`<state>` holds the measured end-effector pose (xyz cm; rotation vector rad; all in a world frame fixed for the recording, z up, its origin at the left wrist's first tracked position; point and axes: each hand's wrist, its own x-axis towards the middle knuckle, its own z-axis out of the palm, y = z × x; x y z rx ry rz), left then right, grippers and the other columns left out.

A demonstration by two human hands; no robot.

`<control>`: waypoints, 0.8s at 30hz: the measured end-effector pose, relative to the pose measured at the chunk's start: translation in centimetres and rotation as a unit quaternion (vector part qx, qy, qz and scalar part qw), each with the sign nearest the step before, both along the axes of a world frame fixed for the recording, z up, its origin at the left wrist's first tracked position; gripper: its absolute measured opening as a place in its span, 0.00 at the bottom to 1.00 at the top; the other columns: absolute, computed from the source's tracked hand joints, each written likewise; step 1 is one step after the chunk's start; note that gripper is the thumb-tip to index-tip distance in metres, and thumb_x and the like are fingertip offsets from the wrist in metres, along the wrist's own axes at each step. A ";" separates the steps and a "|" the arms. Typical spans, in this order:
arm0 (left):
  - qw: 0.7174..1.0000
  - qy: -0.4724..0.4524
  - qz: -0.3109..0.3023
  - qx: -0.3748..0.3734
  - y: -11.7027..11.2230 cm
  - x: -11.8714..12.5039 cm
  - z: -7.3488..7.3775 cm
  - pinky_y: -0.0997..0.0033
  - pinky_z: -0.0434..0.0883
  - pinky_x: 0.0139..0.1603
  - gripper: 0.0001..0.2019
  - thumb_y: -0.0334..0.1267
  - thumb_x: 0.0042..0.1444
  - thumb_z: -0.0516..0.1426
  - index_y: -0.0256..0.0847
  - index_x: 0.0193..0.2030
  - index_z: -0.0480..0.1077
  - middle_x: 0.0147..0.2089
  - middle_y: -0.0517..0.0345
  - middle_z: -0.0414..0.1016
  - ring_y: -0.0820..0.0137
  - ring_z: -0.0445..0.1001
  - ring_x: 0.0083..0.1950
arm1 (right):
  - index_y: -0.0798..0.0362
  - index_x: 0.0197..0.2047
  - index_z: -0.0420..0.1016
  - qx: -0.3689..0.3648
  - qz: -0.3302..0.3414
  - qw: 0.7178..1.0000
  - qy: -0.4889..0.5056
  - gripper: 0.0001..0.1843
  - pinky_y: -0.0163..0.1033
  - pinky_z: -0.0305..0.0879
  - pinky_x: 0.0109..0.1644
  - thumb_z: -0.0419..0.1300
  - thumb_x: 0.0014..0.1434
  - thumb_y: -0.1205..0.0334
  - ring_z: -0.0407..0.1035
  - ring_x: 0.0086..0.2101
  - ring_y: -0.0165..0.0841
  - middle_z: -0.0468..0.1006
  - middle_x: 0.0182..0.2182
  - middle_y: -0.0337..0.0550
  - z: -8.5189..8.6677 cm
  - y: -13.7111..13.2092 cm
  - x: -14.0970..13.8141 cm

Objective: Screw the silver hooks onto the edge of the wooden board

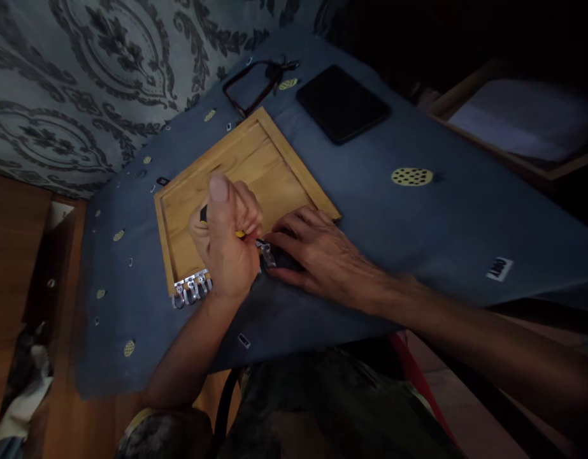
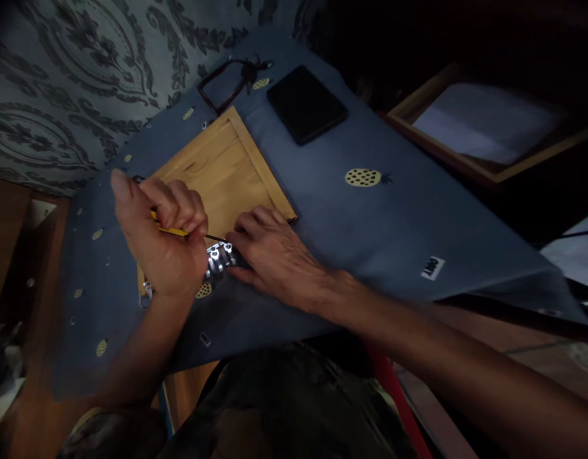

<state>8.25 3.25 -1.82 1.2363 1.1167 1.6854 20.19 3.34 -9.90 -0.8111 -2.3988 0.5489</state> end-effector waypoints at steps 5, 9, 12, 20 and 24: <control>0.998 -0.007 -0.055 0.016 0.7 -0.8 -0.2 0.72 0.45 0.15 0.37 0.60 0.61 0.61 0.41 0.16 0.44 0.17 0.68 0.36 0.80 0.41 0.16 | 0.58 0.52 0.79 -0.002 -0.004 1.000 0.002 0.17 0.54 0.65 0.54 0.65 0.65 0.57 0.64 0.47 0.47 0.75 0.47 0.54 0.0 0.0 0.0; 0.995 -0.018 -0.094 0.001 1.3 -1.4 -0.2 0.73 0.42 0.14 0.38 0.58 0.56 0.65 0.42 0.15 0.44 0.16 0.69 0.35 0.81 0.38 0.15 | 0.58 0.52 0.79 -0.002 -0.006 1.000 0.003 0.17 0.54 0.66 0.54 0.64 0.65 0.57 0.64 0.47 0.46 0.75 0.47 0.55 -0.1 -0.1 -0.1; 0.995 -0.009 -0.103 -0.012 1.4 -1.6 -0.3 0.72 0.43 0.14 0.38 0.61 0.55 0.64 0.42 0.15 0.44 0.16 0.69 0.35 0.80 0.38 0.15 | 0.58 0.52 0.79 -0.007 -0.005 1.000 0.001 0.17 0.54 0.66 0.55 0.65 0.64 0.57 0.65 0.48 0.47 0.75 0.47 0.55 -0.1 -0.1 -0.1; 0.996 -0.015 -0.087 -0.016 0.0 -2.3 1.0 0.73 0.43 0.16 0.35 0.55 0.66 0.57 0.40 0.16 0.45 0.17 0.66 0.40 0.79 0.44 0.16 | 0.56 0.54 0.78 -0.002 -0.004 1.000 0.005 0.17 0.54 0.66 0.54 0.65 0.64 0.58 0.66 0.49 0.47 0.76 0.47 0.54 0.1 0.0 0.0; 0.999 0.002 -0.050 -0.002 -1.0 -3.1 2.1 0.73 0.45 0.16 0.34 0.53 0.69 0.53 0.40 0.16 0.45 0.17 0.65 0.39 0.79 0.44 0.16 | 0.57 0.55 0.78 -0.001 -0.007 1.000 0.009 0.19 0.53 0.66 0.56 0.66 0.64 0.57 0.66 0.50 0.47 0.77 0.48 0.54 0.0 0.0 0.0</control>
